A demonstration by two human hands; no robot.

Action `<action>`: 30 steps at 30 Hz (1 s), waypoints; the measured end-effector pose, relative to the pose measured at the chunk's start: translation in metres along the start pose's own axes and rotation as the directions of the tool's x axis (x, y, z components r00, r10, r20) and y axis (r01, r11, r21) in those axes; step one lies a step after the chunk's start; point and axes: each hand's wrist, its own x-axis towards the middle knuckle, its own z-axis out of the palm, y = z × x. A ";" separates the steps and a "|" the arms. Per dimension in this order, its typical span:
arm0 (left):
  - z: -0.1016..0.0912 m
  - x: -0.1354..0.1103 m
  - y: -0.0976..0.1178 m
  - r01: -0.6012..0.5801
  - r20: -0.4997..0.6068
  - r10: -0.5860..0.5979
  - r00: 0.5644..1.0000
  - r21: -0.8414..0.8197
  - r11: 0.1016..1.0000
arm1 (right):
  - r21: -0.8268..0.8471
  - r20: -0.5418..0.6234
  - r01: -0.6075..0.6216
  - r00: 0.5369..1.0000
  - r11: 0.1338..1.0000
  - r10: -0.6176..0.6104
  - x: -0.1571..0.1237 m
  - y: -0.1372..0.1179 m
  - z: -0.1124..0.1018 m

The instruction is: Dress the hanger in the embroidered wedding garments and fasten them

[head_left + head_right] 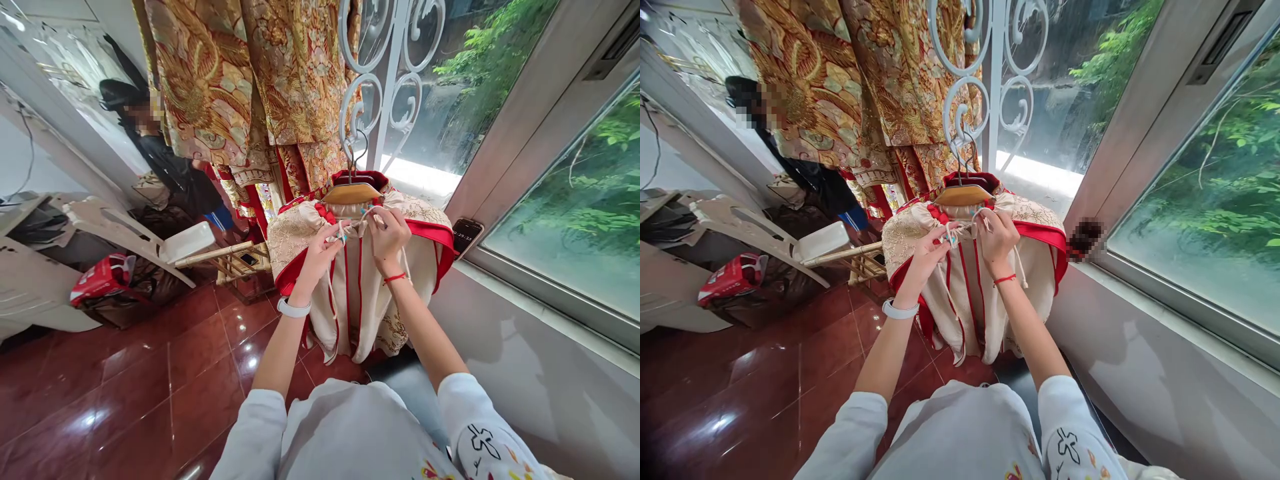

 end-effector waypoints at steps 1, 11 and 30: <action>-0.001 0.002 -0.003 -0.035 -0.022 0.036 0.999 0.039 0.999 | 0.083 0.060 -0.010 0.998 0.996 0.005 0.003 -0.002 0.003; -0.004 0.028 -0.002 -0.329 0.184 0.274 0.944 0.460 0.825 | 0.421 0.577 -0.090 0.794 0.902 -0.190 0.021 -0.003 -0.015; -0.031 0.014 0.008 -0.365 0.186 0.360 0.914 0.762 0.535 | 0.071 0.270 0.115 0.954 0.991 -0.130 0.023 0.011 -0.054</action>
